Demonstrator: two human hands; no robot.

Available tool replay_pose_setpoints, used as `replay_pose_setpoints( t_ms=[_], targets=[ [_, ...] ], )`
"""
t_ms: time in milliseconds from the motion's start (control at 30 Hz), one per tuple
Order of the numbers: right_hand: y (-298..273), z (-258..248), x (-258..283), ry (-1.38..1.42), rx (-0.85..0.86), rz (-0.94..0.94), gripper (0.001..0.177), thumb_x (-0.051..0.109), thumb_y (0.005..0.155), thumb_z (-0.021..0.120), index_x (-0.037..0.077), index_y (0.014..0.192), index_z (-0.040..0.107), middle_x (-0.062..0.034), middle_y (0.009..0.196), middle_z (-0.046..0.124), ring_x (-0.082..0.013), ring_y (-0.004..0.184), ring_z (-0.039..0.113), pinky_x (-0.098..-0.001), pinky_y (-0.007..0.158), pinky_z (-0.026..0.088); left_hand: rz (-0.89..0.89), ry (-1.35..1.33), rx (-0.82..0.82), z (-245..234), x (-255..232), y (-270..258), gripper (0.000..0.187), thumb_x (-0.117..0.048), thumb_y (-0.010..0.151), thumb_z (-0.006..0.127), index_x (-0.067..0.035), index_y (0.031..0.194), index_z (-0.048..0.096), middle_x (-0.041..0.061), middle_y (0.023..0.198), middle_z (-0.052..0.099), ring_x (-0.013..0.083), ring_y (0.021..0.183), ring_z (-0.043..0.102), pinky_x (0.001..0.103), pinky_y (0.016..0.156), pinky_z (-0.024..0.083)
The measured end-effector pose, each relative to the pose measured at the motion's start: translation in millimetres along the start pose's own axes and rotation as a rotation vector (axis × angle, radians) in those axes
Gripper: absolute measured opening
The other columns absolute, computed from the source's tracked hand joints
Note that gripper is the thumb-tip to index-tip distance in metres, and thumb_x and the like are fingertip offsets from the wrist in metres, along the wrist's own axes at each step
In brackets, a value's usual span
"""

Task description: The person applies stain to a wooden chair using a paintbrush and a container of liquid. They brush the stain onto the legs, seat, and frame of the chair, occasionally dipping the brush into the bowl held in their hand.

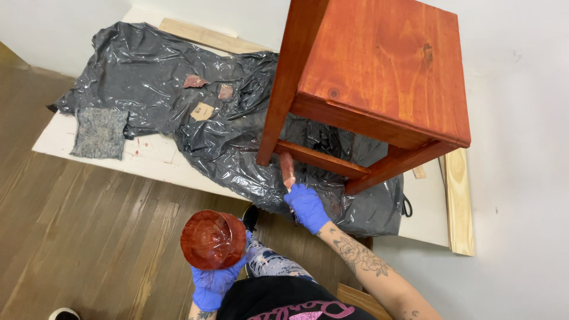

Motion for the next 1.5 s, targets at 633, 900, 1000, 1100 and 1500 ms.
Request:
replay_pose_setpoints(
  t_ms=[633,900,1000,1100,1500],
  targets=[
    [-53.2,-75.8,-0.1,1.088,-0.656,-0.108,0.024,0.022,0.108,0.068,0.015,0.130,0.075,-0.0092,0.124,0.082,-0.0224,0.103,0.085,-0.0367,0.092,0.072,0.003,0.047,-0.118,0.5,-5.0,24.0,0.112,-0.066,0.061,0.093,-0.022,0.156,0.053,0.024,0.160,0.054,0.0526,0.145,0.051,0.073,0.112,0.043],
    [-23.9,38.0,-49.1,2.304,-0.543,1.208,0.055,0.053,0.112,0.041,0.017,0.130,0.080,-0.0001,0.065,0.065,-0.0067,0.043,0.028,-0.0235,0.043,0.016,-0.035,-0.030,-0.153,18.2,-7.1,36.0,0.108,-0.068,0.068,0.089,-0.020,0.158,0.052,0.022,0.162,0.056,0.0504,0.148,0.051,0.071,0.112,0.044],
    [-16.8,71.8,-52.0,2.484,-0.628,1.347,0.053,0.045,0.109,0.043,0.011,0.127,0.079,-0.0072,0.072,0.072,-0.0103,0.042,0.029,-0.0242,0.043,0.018,-0.040,-0.047,-0.106,23.1,-11.7,43.2,0.108,-0.063,0.068,0.094,-0.020,0.157,0.053,0.022,0.161,0.056,0.0519,0.146,0.051,0.073,0.112,0.042],
    [-0.8,86.0,-52.6,2.630,-0.694,1.283,0.049,0.037,0.106,0.045,0.007,0.129,0.076,-0.0114,0.076,0.073,-0.0132,0.047,0.039,-0.0248,0.044,0.026,0.001,0.030,-0.142,35.9,-14.7,47.3,0.104,-0.066,0.069,0.087,-0.021,0.156,0.054,0.022,0.160,0.057,0.0513,0.144,0.052,0.074,0.112,0.042],
    [-36.8,21.3,-46.3,2.418,-0.642,0.931,0.040,0.031,0.098,0.059,0.009,0.127,0.076,-0.0220,0.069,0.070,-0.0201,0.050,0.058,-0.0283,0.045,0.039,0.014,0.159,-0.075,67.9,-15.6,61.1,0.097,-0.067,0.073,0.083,-0.022,0.154,0.054,0.017,0.158,0.058,0.0489,0.143,0.054,0.071,0.107,0.047]
  ],
)
Point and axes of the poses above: each hand's wrist, its own y-axis towards the middle knuckle, its own z-axis out of the palm, x = y × z, the point moved 7 cm from there along y, towards the middle knuckle
